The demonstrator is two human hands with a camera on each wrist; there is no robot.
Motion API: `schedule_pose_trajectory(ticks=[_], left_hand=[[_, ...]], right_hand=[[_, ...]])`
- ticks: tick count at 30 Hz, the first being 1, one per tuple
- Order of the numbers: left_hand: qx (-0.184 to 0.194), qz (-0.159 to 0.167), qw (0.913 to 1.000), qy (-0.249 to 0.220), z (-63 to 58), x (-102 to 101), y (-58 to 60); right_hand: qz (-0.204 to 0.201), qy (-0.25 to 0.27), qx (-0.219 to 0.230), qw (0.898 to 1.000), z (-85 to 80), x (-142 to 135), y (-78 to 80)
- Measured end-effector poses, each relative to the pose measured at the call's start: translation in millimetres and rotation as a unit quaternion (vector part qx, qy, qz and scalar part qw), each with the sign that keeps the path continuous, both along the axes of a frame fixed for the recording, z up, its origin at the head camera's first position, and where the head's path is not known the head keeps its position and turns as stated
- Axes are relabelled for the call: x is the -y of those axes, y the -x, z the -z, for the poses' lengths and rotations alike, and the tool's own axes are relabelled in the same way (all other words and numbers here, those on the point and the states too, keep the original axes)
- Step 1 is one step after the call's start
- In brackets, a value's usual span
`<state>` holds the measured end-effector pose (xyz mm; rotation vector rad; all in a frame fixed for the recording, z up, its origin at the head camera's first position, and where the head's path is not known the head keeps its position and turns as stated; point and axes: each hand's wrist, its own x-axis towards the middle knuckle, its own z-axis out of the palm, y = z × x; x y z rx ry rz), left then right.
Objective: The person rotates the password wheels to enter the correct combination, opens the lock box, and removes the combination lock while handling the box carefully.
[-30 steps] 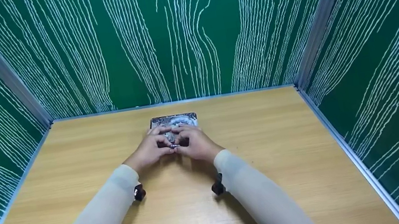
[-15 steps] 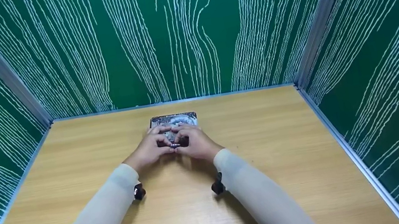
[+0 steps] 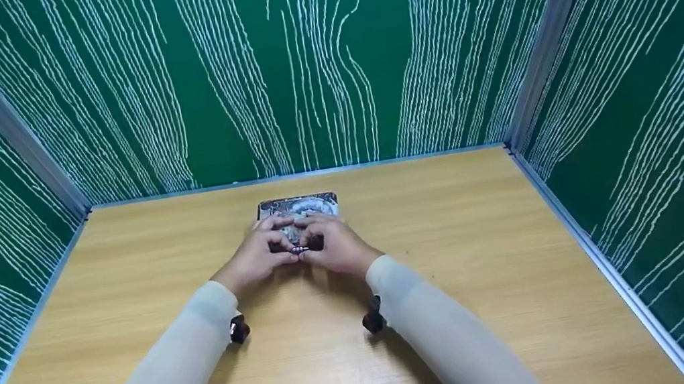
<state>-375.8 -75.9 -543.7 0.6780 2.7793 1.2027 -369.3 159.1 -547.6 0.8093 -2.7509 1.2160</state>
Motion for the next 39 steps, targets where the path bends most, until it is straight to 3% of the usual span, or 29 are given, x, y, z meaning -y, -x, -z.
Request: schedule_pose_trajectory(ticks=[8, 23, 39], left_hand=[[0.005, -0.001, 1.0, -0.001, -1.3, -0.9, -0.8], [-0.01, 0.0, 0.9999, -0.006, -2.0, -0.6, -2.2], [-0.011, 0.0, 0.9999, -0.004, -1.7, -0.5, -2.1]], right_hand=[[-0.002, 0.0, 0.006, 1.0, -0.9, -1.0, -1.6], [-0.02, 0.014, -0.022, 0.999, 1.6, -0.5, -1.7], [-0.014, -0.007, -0.023, 1.0, 1.4, -0.7, -0.5]])
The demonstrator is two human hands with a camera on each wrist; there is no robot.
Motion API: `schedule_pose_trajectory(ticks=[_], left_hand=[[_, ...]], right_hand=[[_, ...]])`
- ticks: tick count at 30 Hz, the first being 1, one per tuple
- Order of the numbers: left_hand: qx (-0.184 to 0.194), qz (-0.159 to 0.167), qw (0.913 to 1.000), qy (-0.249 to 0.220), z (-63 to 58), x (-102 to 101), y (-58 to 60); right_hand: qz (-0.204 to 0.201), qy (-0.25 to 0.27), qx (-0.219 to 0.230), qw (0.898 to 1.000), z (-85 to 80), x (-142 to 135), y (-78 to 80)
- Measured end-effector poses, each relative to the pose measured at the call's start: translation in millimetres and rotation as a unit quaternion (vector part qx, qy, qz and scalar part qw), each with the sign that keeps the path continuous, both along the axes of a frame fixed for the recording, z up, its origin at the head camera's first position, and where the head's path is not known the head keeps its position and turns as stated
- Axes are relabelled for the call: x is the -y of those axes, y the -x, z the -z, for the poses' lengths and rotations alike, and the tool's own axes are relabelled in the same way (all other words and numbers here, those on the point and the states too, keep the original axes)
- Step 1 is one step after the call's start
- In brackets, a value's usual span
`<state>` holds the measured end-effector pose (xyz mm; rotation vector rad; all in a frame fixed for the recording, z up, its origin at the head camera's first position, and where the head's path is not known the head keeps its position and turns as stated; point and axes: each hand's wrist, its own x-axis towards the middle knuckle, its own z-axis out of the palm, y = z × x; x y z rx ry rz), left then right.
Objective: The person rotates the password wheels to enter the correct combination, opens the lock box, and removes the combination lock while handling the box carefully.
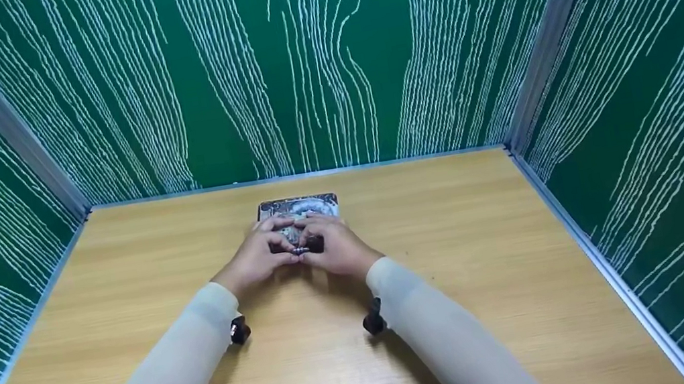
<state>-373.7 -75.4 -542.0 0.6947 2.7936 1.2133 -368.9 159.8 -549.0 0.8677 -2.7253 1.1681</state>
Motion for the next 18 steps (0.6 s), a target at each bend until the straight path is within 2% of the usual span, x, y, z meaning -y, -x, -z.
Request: schedule_pose_trajectory(ticks=[18], left_hand=[[0.001, 0.0, 1.0, 0.006, 1.0, 0.4, -0.2]], right_hand=[[0.01, -0.002, 0.016, 1.0, 1.4, 0.8, -0.6]])
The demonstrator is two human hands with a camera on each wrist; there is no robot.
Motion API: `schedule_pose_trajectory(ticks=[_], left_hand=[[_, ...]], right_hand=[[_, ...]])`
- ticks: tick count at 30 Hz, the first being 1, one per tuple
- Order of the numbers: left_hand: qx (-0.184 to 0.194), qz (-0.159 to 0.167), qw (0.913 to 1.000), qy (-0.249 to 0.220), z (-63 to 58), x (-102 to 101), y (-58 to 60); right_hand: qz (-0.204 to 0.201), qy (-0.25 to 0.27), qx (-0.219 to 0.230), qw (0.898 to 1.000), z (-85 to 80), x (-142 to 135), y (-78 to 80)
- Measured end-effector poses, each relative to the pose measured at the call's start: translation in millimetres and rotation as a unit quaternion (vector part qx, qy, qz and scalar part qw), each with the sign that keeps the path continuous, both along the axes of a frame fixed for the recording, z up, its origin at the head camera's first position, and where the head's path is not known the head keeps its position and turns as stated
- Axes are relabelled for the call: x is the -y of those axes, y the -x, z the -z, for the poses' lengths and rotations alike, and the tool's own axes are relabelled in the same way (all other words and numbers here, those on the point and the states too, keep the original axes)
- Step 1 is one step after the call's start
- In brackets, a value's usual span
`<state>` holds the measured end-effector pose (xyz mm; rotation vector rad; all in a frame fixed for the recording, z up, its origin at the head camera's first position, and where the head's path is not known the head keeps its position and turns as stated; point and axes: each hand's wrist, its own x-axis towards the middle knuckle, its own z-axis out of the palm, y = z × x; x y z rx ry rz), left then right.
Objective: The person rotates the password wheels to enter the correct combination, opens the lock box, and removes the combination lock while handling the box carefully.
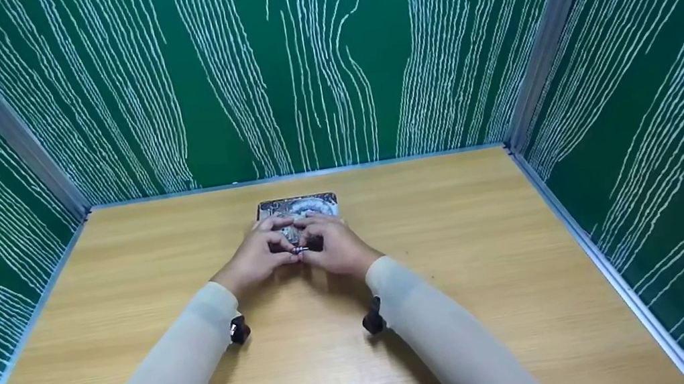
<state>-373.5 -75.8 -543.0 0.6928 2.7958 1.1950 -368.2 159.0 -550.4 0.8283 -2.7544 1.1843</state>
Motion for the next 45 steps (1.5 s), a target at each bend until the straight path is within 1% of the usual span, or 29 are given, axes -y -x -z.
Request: schedule_pose_trajectory(ticks=[9, 16, 23, 32, 39, 45], left_hand=[[0.0, -0.004, 1.0, -0.007, 0.6, 0.0, 0.4], [-0.022, 0.013, 0.9996, 0.011, 0.6, 0.3, 1.1], [-0.014, 0.009, 0.9998, 0.01, 1.3, 0.5, 1.8], [-0.003, 0.001, 1.0, -0.008, -1.1, 0.2, -0.4], [-0.003, 0.0, 1.0, -0.007, -0.7, -0.2, -0.3], [-0.003, 0.0, 0.9999, -0.016, -0.4, -0.2, -0.7]], right_hand=[[-0.007, 0.015, -0.012, 1.0, 0.1, -0.1, 0.1], [-0.009, 0.005, -0.024, 1.0, 0.0, 0.2, -0.1], [-0.003, 0.0, -0.013, 1.0, -0.9, 0.3, -0.2], [0.003, 0.005, -0.003, 1.0, -2.4, 0.8, -1.4], [-0.001, 0.003, -0.009, 1.0, -2.3, 1.1, -1.7], [-0.008, 0.0, -0.016, 1.0, -1.6, 0.5, -1.0]])
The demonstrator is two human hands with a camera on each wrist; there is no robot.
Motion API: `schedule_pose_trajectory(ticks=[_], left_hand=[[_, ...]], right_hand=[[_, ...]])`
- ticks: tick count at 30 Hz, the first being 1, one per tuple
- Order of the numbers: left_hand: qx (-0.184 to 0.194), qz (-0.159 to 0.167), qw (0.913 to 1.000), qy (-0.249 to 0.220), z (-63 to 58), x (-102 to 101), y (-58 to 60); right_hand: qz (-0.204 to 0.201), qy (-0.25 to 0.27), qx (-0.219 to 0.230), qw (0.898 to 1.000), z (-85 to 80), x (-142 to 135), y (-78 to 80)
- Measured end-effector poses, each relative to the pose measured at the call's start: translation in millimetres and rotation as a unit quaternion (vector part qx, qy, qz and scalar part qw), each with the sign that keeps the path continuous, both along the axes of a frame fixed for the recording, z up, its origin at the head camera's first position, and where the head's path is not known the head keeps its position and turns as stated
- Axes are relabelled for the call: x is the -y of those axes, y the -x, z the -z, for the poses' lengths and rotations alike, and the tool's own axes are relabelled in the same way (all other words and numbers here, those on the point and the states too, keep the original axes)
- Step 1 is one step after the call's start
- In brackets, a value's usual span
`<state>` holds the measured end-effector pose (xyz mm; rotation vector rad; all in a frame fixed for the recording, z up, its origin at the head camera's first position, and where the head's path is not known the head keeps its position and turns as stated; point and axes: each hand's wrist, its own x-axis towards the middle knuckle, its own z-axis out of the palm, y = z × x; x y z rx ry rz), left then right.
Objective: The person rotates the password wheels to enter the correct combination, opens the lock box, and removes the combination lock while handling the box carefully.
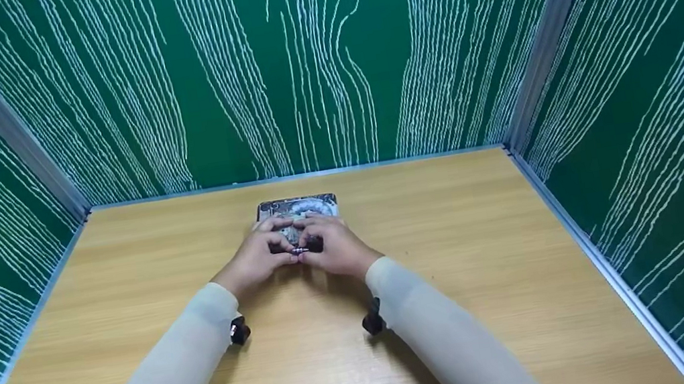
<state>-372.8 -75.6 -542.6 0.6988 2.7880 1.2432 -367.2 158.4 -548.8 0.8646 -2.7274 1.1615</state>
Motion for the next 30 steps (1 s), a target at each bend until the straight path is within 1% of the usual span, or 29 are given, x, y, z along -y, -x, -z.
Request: schedule_pose_trajectory(ticks=[8, 16, 21, 25, 30], left_hand=[[-0.006, 0.003, 1.0, -0.002, -0.1, -0.1, -0.7], [0.002, -0.001, 1.0, -0.005, -0.3, -0.6, -0.7], [0.009, -0.004, 0.9999, -0.004, 0.3, -0.8, 0.2], [0.004, 0.002, 1.0, -0.009, -1.1, -0.1, -1.0], [-0.007, 0.009, 0.9999, -0.005, 0.0, 0.4, -0.8]], right_hand=[[0.004, 0.007, 0.009, 1.0, -0.3, 0.3, -0.8], [0.009, 0.009, 0.015, 1.0, 1.1, 0.6, 0.2], [0.008, 0.011, 0.011, 1.0, 2.3, -0.1, 1.4], [0.006, 0.007, 0.007, 1.0, 1.8, -0.1, 1.4], [0.0, 0.0, -0.003, 1.0, 1.5, -0.1, 0.2]])
